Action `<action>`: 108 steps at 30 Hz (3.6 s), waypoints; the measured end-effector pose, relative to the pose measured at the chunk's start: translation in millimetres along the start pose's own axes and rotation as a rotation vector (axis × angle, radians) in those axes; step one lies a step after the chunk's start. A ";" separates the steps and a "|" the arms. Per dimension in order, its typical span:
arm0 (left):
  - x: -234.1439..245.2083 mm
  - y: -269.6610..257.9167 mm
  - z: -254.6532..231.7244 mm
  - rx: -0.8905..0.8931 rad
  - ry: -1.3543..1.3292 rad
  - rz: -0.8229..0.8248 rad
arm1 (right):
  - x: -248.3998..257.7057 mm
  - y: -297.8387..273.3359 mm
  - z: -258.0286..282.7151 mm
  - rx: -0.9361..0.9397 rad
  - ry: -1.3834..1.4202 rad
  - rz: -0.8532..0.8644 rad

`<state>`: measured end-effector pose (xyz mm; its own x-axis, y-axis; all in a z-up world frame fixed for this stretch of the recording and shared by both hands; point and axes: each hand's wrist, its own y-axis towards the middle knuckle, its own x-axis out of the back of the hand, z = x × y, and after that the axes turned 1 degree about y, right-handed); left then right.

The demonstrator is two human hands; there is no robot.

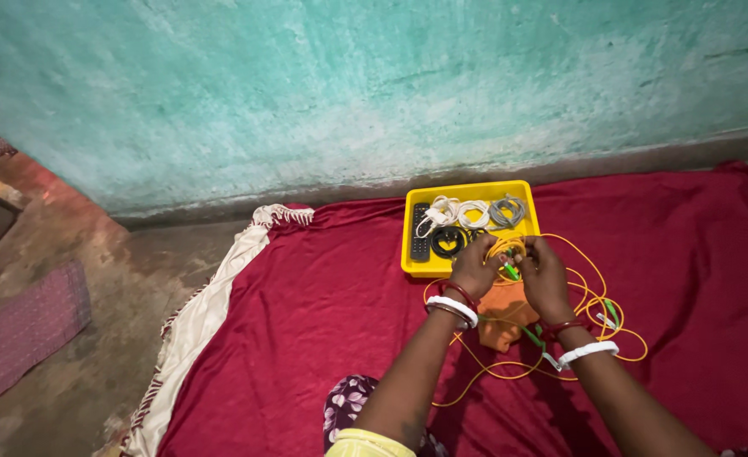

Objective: The person picks up and organizes various cables and wires, winding some of them together and placing them into a yellow tray.

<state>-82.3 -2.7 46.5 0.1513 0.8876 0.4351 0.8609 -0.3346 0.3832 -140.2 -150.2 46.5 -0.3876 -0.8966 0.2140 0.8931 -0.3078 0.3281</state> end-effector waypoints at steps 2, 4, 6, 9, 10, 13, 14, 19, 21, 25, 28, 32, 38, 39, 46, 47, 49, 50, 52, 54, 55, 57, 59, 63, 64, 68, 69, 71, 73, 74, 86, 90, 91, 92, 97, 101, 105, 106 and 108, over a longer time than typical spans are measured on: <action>-10.5 5.6 16.2 0.068 -0.187 0.003 | 0.7 4.0 -1.2 -0.040 0.009 -0.012; -17.4 8.3 26.0 0.212 -0.470 0.032 | 1.5 5.3 -2.8 -0.062 0.037 -0.012; -18.0 9.4 28.3 0.233 -0.490 0.031 | 1.3 5.9 -5.5 -0.065 0.086 0.001; -14.6 7.8 18.6 0.300 -0.543 0.037 | -0.2 5.4 -13.0 -0.054 0.111 0.018; -13.6 6.2 14.1 0.330 -0.565 0.042 | -1.3 5.6 -16.6 -0.112 0.089 0.019; -10.7 5.2 6.6 0.349 -0.547 0.051 | -3.2 7.2 -27.8 -0.222 0.096 0.028; -10.3 4.9 7.4 0.331 -0.561 0.057 | -2.6 8.1 -30.8 -0.215 0.148 0.032; -18.1 4.6 29.9 0.298 -0.584 0.065 | 0.5 5.9 -40.2 -0.217 0.336 0.053; -19.6 0.2 39.6 0.282 -0.464 0.027 | 0.8 2.9 -39.8 -0.252 0.352 0.049; -20.8 -5.4 40.8 0.273 -0.533 -0.057 | 1.6 -4.8 -22.3 -0.219 0.306 0.013; -13.2 -6.7 27.7 0.435 -0.417 -0.134 | 5.1 -12.6 3.4 -0.077 0.132 -0.072; -11.4 -6.4 18.9 0.419 -0.269 -0.238 | 5.1 -21.9 27.9 -0.020 -0.051 -0.029; -26.7 -5.4 27.2 0.425 -0.266 -0.300 | -2.2 -22.2 28.6 -0.114 -0.053 0.204; -28.0 -5.0 31.2 0.332 -0.190 -0.344 | -2.3 -20.2 26.2 -0.121 -0.051 0.214; -18.4 -7.5 12.4 0.392 -0.154 -0.245 | 0.0 -4.3 16.8 -0.248 -0.152 0.340; -15.1 -9.5 6.2 0.404 -0.167 -0.216 | 0.3 -3.6 14.1 -0.251 -0.153 0.351; -10.8 -12.7 -0.6 0.428 -0.191 -0.155 | 0.0 -2.3 5.4 -0.278 -0.109 0.363; -9.6 -12.9 -0.9 0.342 -0.173 -0.157 | -0.8 -1.5 0.8 -0.301 -0.064 0.362; -7.3 -15.0 4.1 0.172 -0.135 -0.159 | 0.3 -0.6 -6.3 -0.373 0.072 0.363; -5.8 -17.4 11.0 0.141 -0.089 -0.175 | 1.6 1.7 -8.7 -0.470 0.254 0.364; -5.2 -18.5 13.4 0.126 -0.065 -0.184 | 0.9 0.5 -8.6 -0.481 0.274 0.376; -3.6 -19.1 15.0 0.104 0.002 -0.241 | -0.4 -1.7 -8.2 -0.499 0.315 0.390; -4.8 -19.4 12.7 0.196 -0.031 -0.230 | -3.6 -3.1 -8.9 -0.463 0.322 0.374; -12.2 -12.4 13.5 0.417 -0.229 -0.187 | -7.2 -11.2 -0.7 -0.404 0.252 0.354; -15.0 -10.5 15.4 0.427 -0.266 -0.202 | -6.9 -13.6 5.4 -0.383 0.239 0.341; -17.9 -6.4 28.1 0.553 -0.311 -0.242 | -6.5 -33.3 34.8 -0.258 -0.029 0.256; -17.0 -3.2 31.1 0.553 -0.276 -0.272 | -6.1 -37.4 38.8 -0.214 -0.149 0.227; -17.4 0.4 34.5 0.595 -0.305 -0.296 | -9.6 -46.5 37.0 -0.186 -0.022 0.257; -14.8 3.9 38.2 0.683 -0.430 -0.287 | -16.4 -52.6 24.7 -0.184 0.072 0.285; -14.6 4.3 41.2 0.623 -0.418 -0.290 | -17.3 -52.8 15.9 -0.196 0.100 0.296; -36.8 2.7 90.8 0.493 -0.374 -0.078 | -6.6 -20.9 -42.1 -0.420 0.265 0.148; -33.3 -6.5 81.2 0.393 -0.130 0.024 | -7.5 -16.6 -35.7 -0.539 0.373 0.112; -32.9 -8.3 80.4 0.345 -0.034 0.033 | -5.9 -15.8 -32.5 -0.554 0.413 0.098; -33.1 -9.4 80.6 0.390 -0.042 0.015 | -4.9 -15.5 -29.7 -0.569 0.453 0.085; -36.7 -12.5 90.3 0.502 -0.132 -0.060 | -2.7 -16.0 -20.6 -0.649 0.681 0.062; -40.9 -7.8 87.0 0.468 -0.177 -0.088 | -5.7 -11.8 -16.3 -0.611 0.534 0.100; -32.9 -8.2 64.9 0.484 -0.085 -0.045 | -8.4 -8.8 -21.1 -0.591 0.435 0.087; -29.8 -8.9 58.2 0.484 -0.037 -0.032 | -8.7 -9.3 -22.1 -0.598 0.434 0.083; -24.9 -12.2 46.7 0.466 -0.083 -0.037 | -8.5 -10.6 -22.8 -0.612 0.432 0.075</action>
<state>-73.9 -5.9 -7.0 0.1388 0.9247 0.3544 0.9897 -0.1417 -0.0179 -141.1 -146.6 20.3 -0.3092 -0.9286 -0.2052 0.9299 -0.2500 -0.2698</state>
